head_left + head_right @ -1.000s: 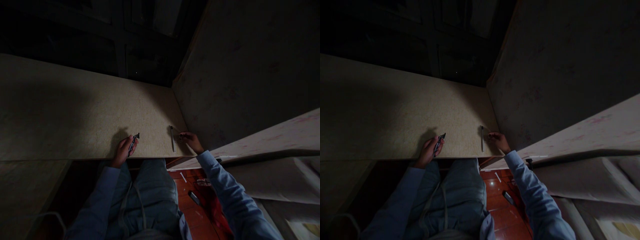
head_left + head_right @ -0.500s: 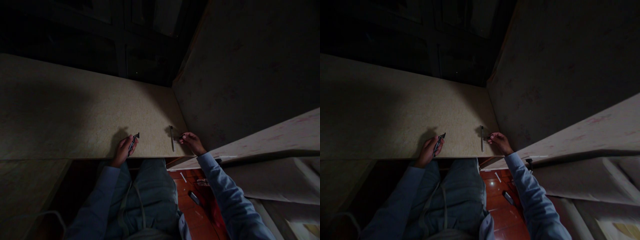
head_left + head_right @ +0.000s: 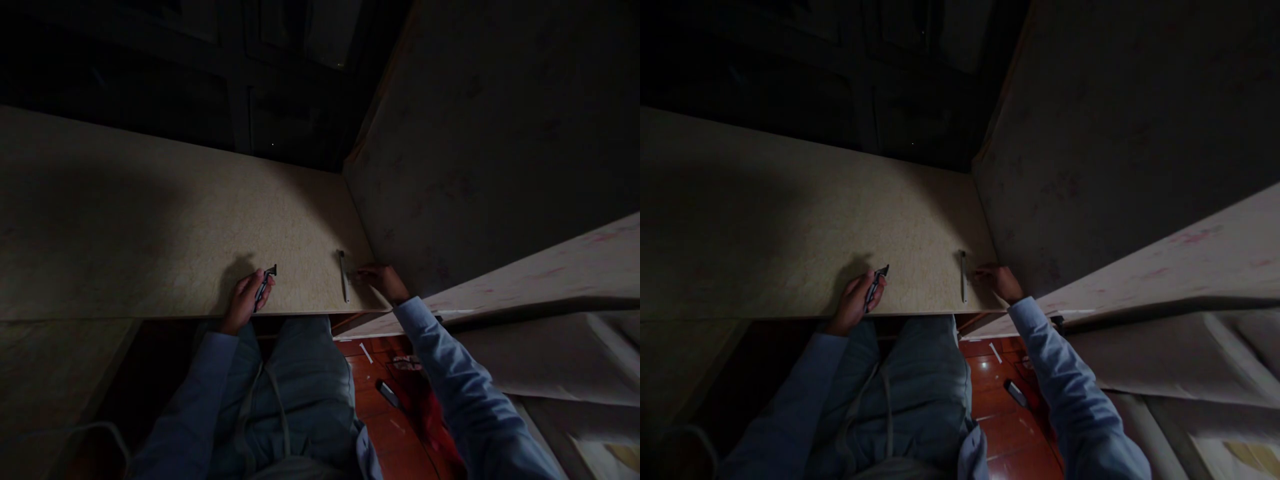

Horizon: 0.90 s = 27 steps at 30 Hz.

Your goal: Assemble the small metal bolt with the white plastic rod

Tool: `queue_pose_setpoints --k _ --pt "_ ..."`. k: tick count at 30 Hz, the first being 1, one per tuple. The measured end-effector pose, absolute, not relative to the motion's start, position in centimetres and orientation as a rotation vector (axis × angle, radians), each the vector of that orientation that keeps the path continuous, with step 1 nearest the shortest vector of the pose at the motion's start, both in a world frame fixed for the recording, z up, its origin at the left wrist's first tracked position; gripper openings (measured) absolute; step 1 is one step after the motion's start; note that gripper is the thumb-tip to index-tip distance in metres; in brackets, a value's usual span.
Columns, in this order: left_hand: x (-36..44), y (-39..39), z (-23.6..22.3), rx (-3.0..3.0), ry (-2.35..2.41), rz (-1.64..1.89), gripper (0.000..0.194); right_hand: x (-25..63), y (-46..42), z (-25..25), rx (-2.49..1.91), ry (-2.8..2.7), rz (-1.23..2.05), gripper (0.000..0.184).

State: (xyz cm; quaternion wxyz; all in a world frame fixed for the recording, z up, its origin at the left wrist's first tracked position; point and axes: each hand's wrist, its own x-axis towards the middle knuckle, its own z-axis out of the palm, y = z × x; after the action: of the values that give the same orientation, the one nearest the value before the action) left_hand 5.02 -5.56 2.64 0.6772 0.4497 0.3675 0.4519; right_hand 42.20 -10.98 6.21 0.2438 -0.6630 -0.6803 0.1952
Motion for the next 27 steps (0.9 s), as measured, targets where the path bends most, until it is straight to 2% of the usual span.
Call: queue_pose_setpoints --k 4,9,16,27 --pt "5.0 -5.5 2.4 1.007 0.82 1.013 0.057 41.4 -10.2 7.4 -1.974 -2.307 0.339 0.023" --pt "5.0 -5.5 2.5 1.005 0.819 1.015 0.057 40.3 -9.4 8.3 -2.154 -2.598 0.188 0.028" --pt "5.0 -5.5 2.4 1.002 0.801 1.023 0.056 39.5 -8.9 8.7 -2.222 -2.696 0.138 0.034" --pt "4.9 -5.5 2.2 0.997 0.805 1.014 0.056 38.6 -9.0 9.3 -2.203 -2.775 0.111 0.03"
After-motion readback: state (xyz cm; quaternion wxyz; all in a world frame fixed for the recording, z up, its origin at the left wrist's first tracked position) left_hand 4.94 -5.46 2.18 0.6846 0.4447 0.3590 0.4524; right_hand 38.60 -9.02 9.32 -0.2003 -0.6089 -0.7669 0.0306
